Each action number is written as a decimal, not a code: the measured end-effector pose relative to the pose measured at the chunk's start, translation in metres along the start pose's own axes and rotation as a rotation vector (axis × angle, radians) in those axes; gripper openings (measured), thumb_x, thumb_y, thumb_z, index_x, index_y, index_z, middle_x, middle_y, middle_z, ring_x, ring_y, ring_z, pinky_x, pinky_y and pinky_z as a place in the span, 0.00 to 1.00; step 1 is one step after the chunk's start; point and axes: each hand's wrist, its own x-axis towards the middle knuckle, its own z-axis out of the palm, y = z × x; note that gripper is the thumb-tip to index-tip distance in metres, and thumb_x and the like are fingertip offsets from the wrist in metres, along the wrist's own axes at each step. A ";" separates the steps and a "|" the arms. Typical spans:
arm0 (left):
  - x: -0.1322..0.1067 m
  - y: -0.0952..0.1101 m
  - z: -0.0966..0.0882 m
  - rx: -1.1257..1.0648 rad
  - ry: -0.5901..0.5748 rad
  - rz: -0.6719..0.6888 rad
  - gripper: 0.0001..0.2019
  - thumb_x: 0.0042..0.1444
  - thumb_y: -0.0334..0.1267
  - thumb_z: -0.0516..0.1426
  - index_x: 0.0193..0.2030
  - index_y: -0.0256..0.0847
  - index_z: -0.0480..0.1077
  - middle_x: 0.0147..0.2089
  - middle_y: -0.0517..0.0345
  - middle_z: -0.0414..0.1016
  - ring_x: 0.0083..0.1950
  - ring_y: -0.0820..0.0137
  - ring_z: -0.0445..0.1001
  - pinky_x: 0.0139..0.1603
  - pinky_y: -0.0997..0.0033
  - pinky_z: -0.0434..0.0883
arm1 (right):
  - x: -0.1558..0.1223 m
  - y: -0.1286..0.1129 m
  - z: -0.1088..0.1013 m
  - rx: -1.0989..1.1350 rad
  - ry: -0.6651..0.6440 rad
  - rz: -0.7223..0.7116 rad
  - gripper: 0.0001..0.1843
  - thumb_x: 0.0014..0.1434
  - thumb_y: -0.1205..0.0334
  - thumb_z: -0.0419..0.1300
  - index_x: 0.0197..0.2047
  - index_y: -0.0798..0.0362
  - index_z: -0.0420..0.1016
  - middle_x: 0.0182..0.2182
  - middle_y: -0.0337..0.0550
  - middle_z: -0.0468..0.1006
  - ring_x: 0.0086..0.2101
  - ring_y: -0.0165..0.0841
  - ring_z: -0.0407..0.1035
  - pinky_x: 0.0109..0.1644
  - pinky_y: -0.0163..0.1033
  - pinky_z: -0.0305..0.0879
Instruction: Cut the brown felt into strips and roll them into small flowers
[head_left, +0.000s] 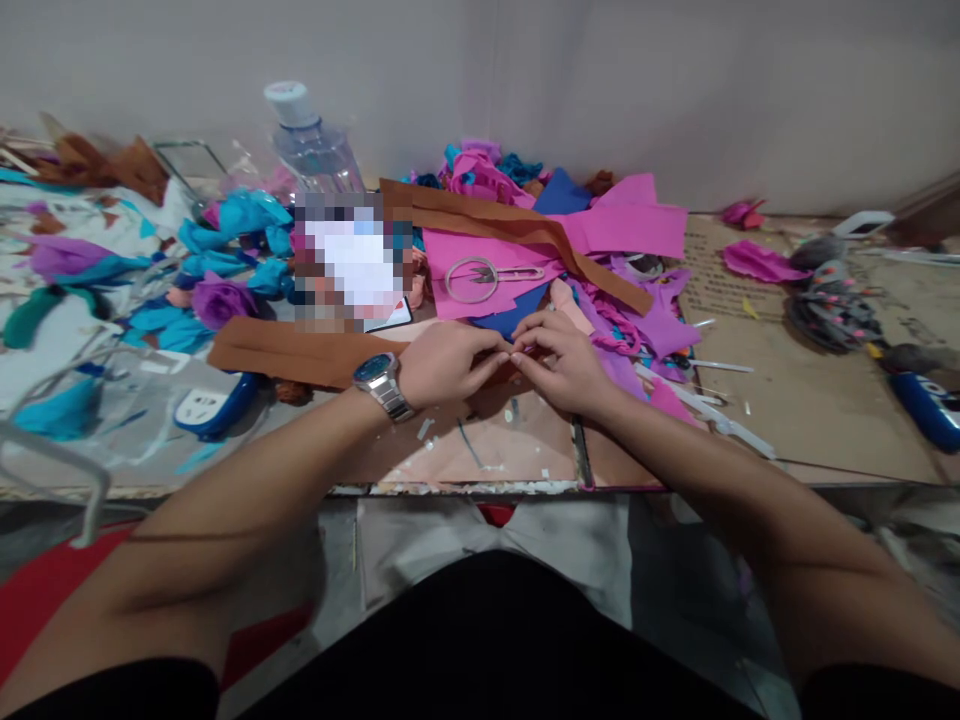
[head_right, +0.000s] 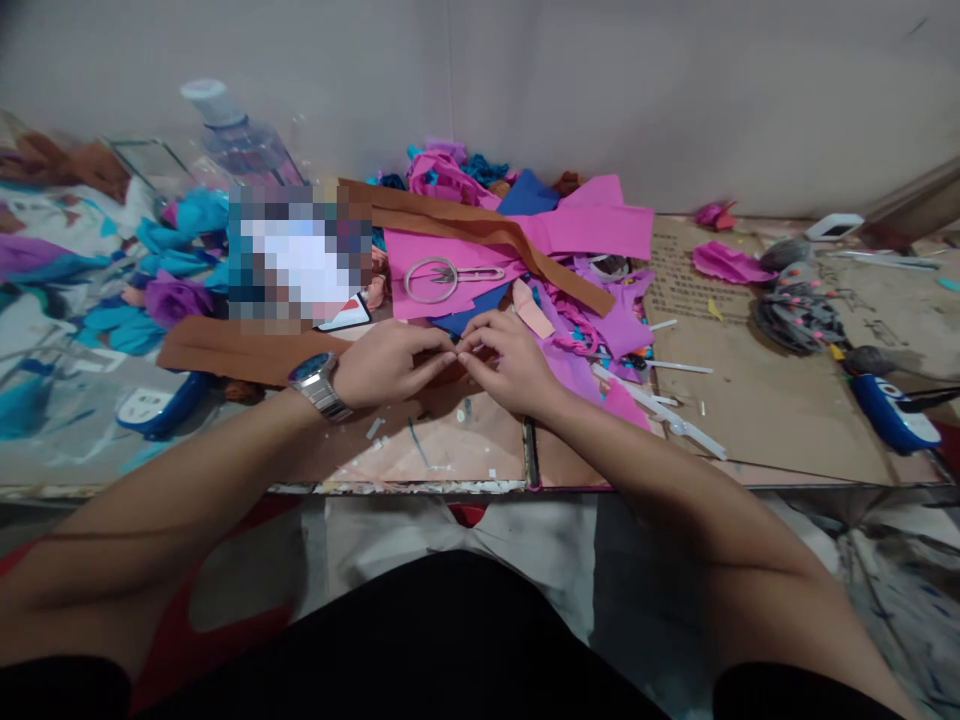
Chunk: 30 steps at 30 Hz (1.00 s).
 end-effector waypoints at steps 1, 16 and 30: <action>0.000 0.000 0.000 -0.001 0.002 -0.002 0.18 0.71 0.47 0.53 0.48 0.43 0.83 0.39 0.52 0.85 0.36 0.64 0.77 0.40 0.66 0.64 | 0.000 0.000 0.000 -0.005 -0.001 -0.003 0.04 0.66 0.61 0.64 0.38 0.48 0.79 0.43 0.46 0.81 0.45 0.41 0.73 0.52 0.50 0.68; 0.004 -0.016 -0.012 -0.059 0.005 -0.109 0.14 0.66 0.44 0.56 0.40 0.39 0.80 0.34 0.55 0.82 0.32 0.68 0.74 0.37 0.67 0.61 | 0.001 0.008 -0.005 -0.095 0.031 0.010 0.04 0.65 0.64 0.63 0.36 0.49 0.76 0.46 0.46 0.82 0.52 0.44 0.70 0.62 0.57 0.61; 0.004 -0.010 -0.017 -0.078 -0.125 -0.012 0.14 0.65 0.43 0.56 0.42 0.39 0.81 0.33 0.57 0.82 0.32 0.69 0.74 0.37 0.68 0.64 | -0.001 0.004 -0.003 -0.067 -0.057 0.059 0.06 0.68 0.58 0.62 0.39 0.48 0.78 0.47 0.47 0.83 0.52 0.45 0.70 0.60 0.56 0.61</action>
